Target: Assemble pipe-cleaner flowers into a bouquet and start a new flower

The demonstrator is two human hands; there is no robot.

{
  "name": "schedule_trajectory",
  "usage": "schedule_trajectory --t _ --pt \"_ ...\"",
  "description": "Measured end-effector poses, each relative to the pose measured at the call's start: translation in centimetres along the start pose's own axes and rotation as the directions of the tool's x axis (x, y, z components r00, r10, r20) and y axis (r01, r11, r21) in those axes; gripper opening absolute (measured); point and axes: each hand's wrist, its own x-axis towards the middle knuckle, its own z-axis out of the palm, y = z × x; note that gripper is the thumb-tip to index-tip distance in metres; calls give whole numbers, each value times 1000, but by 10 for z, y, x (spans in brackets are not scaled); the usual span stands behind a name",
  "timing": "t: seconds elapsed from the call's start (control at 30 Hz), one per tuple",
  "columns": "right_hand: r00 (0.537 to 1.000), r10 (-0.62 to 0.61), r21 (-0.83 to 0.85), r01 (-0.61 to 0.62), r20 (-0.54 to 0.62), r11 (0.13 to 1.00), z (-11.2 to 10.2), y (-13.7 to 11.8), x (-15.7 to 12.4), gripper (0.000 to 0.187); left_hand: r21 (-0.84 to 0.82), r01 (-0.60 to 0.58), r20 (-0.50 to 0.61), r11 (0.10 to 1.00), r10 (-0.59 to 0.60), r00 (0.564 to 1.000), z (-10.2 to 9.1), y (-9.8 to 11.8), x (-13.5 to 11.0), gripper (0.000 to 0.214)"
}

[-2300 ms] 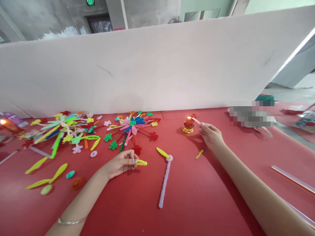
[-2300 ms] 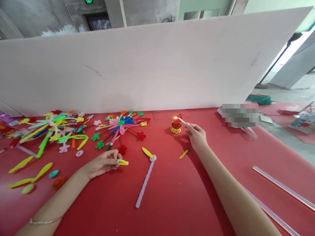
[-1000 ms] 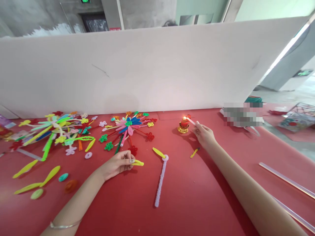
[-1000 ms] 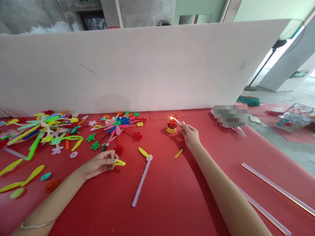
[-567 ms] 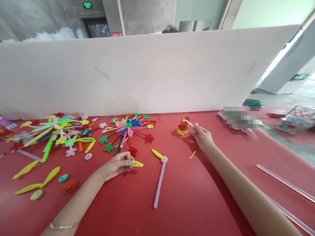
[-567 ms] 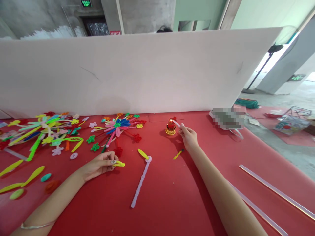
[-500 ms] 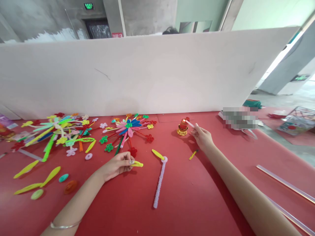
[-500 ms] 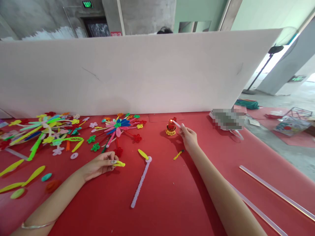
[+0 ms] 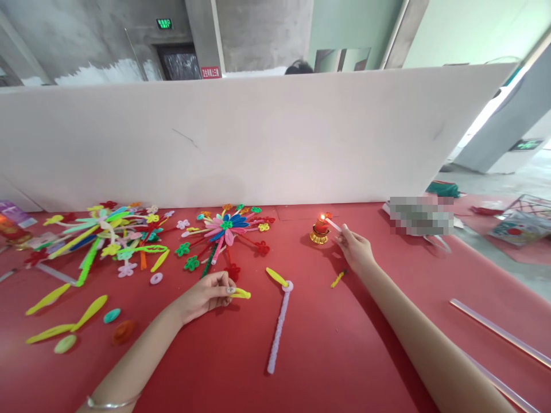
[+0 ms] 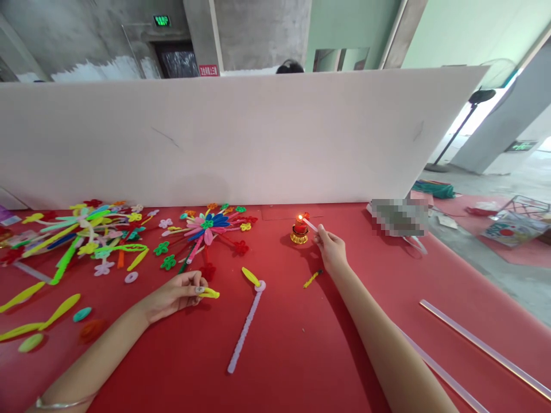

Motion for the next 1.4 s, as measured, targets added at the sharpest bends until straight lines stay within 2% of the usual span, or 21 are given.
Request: schedule_trajectory --t 0.23,0.37,0.47,0.6,0.73,0.9,1.0,1.13,1.3,1.4 --pt "1000 12 3 -12 -24 1000 3 -3 -4 45 27 -29 17 999 29 999 1 -3 1 31" --pt "1000 4 21 -4 -16 1000 4 -4 -6 44 105 -40 -28 994 43 999 6 -2 -2 30" --pt "1000 -1 34 1 -20 999 4 -4 -6 44 176 -41 -16 983 44 999 9 -1 -2 28" --pt "1000 -16 66 17 -11 998 2 -5 -8 42 220 -22 -17 975 26 1000 11 -2 -1 39" --pt "997 55 113 -60 44 992 1 -14 -16 39 268 -34 -67 963 54 996 15 -4 0 35" --pt "979 110 116 -131 171 985 9 -31 -33 29 389 -76 -125 918 134 983 26 -9 2 39" --pt "956 103 97 -134 276 986 19 -39 -48 27 420 -102 -131 902 172 976 34 -13 2 41" --pt "887 147 36 -181 437 983 32 -47 -80 20 399 -125 -61 909 162 985 46 -13 -1 40" --pt "787 324 -112 -313 524 943 30 -53 -126 18 285 -123 -101 951 157 982 64 -9 -6 37" --pt "755 380 -126 -373 535 919 27 -55 -146 19 243 -121 -126 962 155 980 68 -9 -7 36"
